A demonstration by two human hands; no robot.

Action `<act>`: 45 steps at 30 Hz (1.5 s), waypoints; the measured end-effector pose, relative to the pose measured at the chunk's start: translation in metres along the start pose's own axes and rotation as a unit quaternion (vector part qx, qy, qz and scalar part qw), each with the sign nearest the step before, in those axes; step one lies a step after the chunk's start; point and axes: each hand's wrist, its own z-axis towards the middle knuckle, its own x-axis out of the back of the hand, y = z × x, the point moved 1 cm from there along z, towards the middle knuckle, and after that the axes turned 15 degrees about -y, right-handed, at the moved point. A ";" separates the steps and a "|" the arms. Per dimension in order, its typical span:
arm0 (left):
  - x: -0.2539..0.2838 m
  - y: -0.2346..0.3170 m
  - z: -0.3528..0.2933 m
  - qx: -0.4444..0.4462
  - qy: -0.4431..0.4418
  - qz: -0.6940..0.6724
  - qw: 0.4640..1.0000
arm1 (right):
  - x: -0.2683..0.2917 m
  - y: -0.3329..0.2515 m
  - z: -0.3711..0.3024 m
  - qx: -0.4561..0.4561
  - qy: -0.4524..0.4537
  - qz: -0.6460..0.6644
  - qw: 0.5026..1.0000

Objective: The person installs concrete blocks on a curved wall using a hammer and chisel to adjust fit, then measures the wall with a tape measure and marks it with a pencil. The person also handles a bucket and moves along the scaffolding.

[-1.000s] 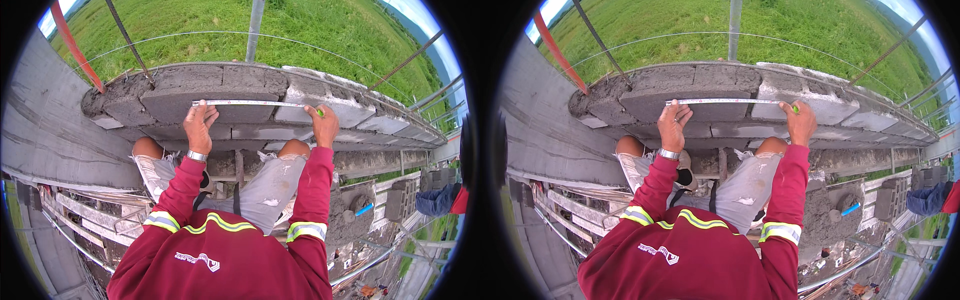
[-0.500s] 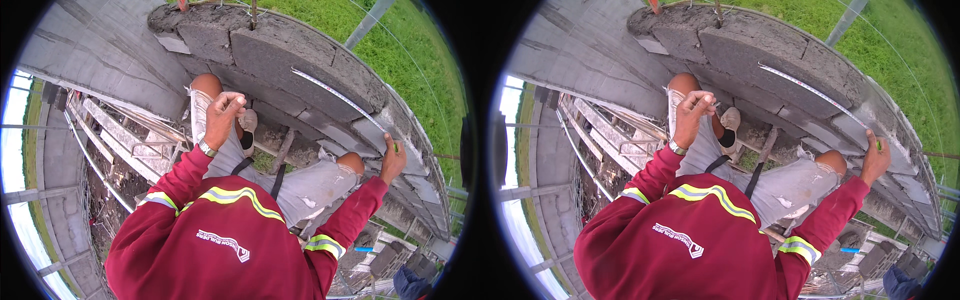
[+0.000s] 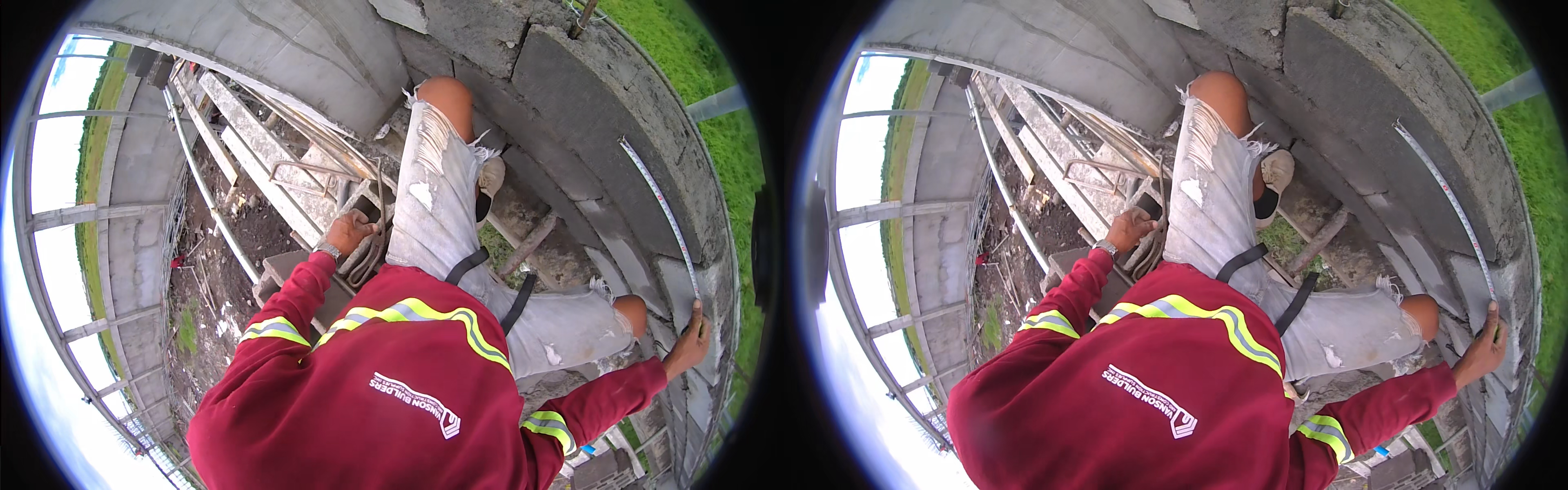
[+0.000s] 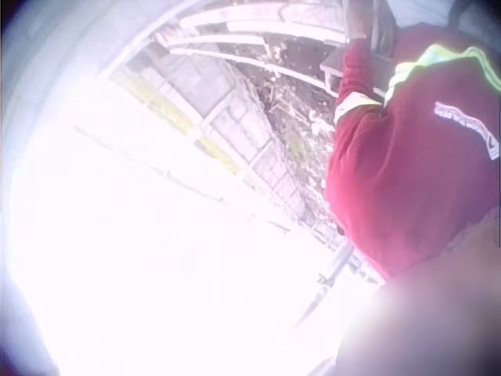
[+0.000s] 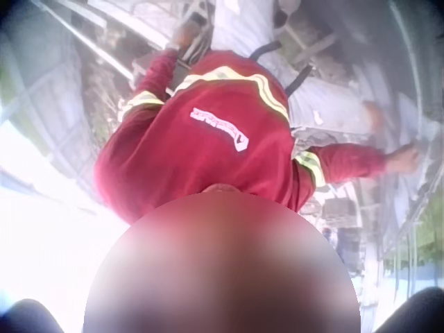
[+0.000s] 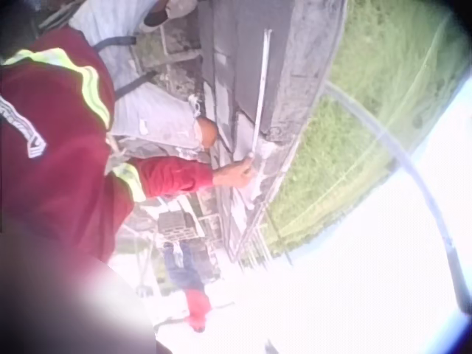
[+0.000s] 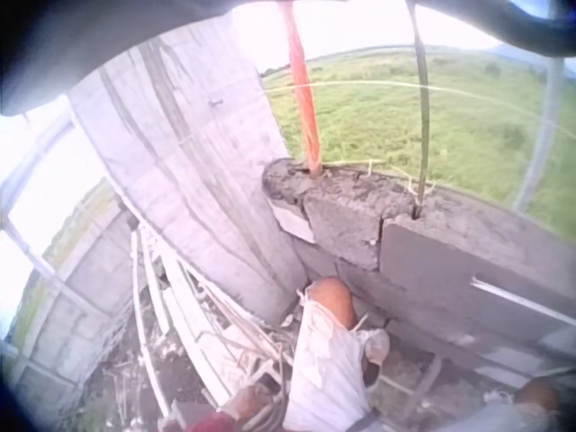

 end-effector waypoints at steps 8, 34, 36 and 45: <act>-0.060 0.000 0.036 -0.109 0.197 0.189 0.956 | 0.000 -0.022 -0.014 -0.020 0.002 0.048 0.999; -0.325 0.419 -0.042 -0.527 -0.280 -0.005 0.802 | -0.006 -0.017 -0.017 0.033 0.069 -0.048 0.996; -0.340 0.424 -0.036 -0.528 -0.243 -0.019 0.813 | -0.006 -0.016 -0.016 0.030 0.070 -0.048 0.996; -0.354 0.444 -0.023 -0.527 -0.193 -0.022 0.828 | -0.009 -0.012 -0.012 0.040 0.081 -0.065 0.994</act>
